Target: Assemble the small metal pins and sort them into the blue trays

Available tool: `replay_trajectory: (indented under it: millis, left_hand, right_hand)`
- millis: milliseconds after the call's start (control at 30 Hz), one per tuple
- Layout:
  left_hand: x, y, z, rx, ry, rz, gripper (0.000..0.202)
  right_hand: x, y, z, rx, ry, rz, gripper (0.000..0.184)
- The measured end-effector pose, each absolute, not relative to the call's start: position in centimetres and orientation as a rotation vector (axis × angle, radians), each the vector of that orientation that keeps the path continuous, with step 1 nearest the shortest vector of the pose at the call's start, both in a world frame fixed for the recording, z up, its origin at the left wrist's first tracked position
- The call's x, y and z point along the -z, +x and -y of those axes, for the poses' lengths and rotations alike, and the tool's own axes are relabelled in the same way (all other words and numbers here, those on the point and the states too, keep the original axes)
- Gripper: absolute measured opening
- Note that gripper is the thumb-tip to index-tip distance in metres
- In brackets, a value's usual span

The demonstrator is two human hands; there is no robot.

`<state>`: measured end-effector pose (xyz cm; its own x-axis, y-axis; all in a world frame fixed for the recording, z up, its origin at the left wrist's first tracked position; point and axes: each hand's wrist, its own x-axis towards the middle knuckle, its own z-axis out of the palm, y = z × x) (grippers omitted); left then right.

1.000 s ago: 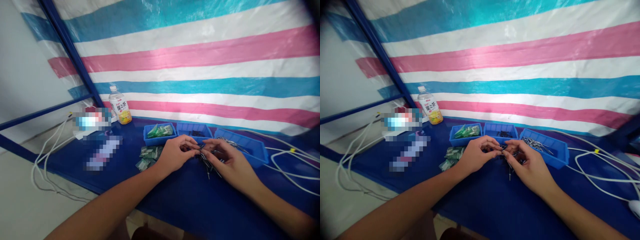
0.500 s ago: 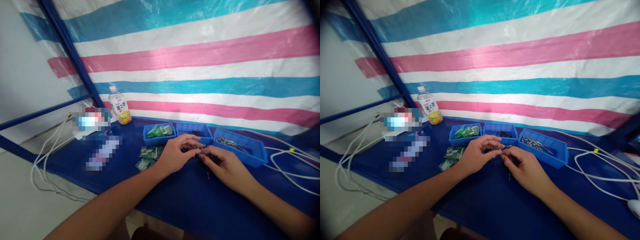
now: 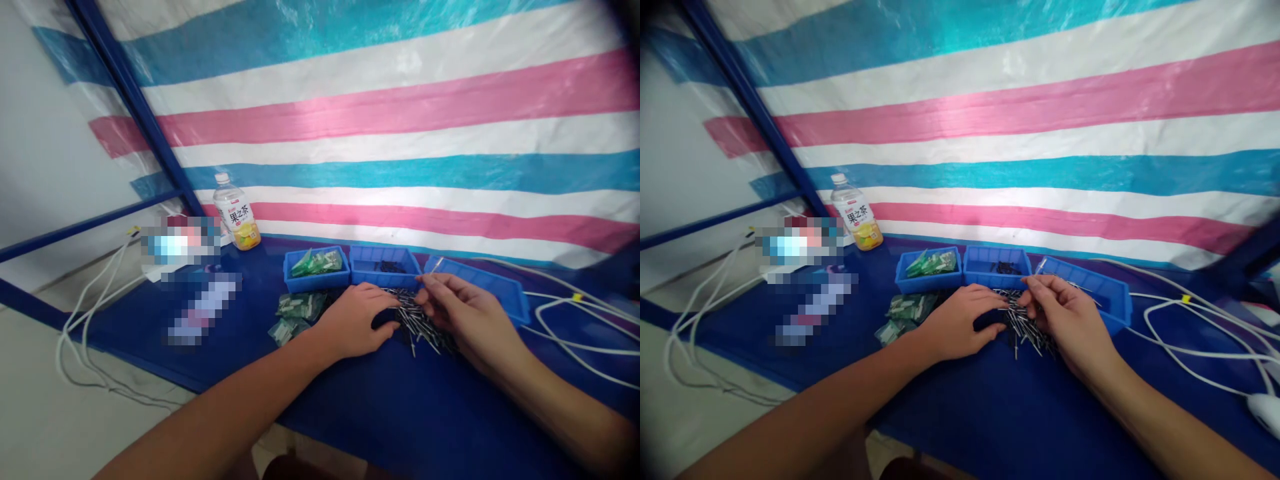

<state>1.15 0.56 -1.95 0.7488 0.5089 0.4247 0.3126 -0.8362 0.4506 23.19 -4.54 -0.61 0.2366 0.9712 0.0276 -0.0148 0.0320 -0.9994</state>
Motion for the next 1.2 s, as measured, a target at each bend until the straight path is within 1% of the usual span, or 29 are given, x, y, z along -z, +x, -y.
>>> replay_trajectory:
  millis: [100,167,367,633,833,1033,1200]
  left_hand:
    - [2.1,1.0,-0.8,-0.682,2.640,-0.685,0.029]
    - [2.2,0.9,-0.9,-0.662,2.650,-0.714,0.027]
    - [2.6,0.7,-1.5,-0.694,2.639,-0.726,0.028]
    - [2.7,0.5,-1.5,-0.775,2.614,-0.802,0.029]
    - [2.3,0.7,-1.3,-0.988,2.543,-0.765,0.028]
    - [1.3,0.9,-1.0,-1.207,2.351,-0.732,0.027]
    - [0.9,1.0,-0.8,-1.233,2.302,-0.723,0.033]
  right_hand:
    - [0.4,23.2,4.5,-1.093,-1.275,0.841,0.047]
    - [0.4,23.1,4.6,-1.135,-1.296,0.811,0.047]
    - [0.7,22.9,5.0,-1.161,-1.257,0.937,0.044]
    - [0.8,23.0,5.1,-1.065,-1.308,1.183,0.046]
    - [0.0,22.6,6.0,-0.961,-1.405,1.447,0.054]
    - [-0.1,22.3,6.1,-0.932,-1.393,1.516,0.051]
    - [0.2,22.3,6.2,-0.931,-1.394,1.546,0.048]
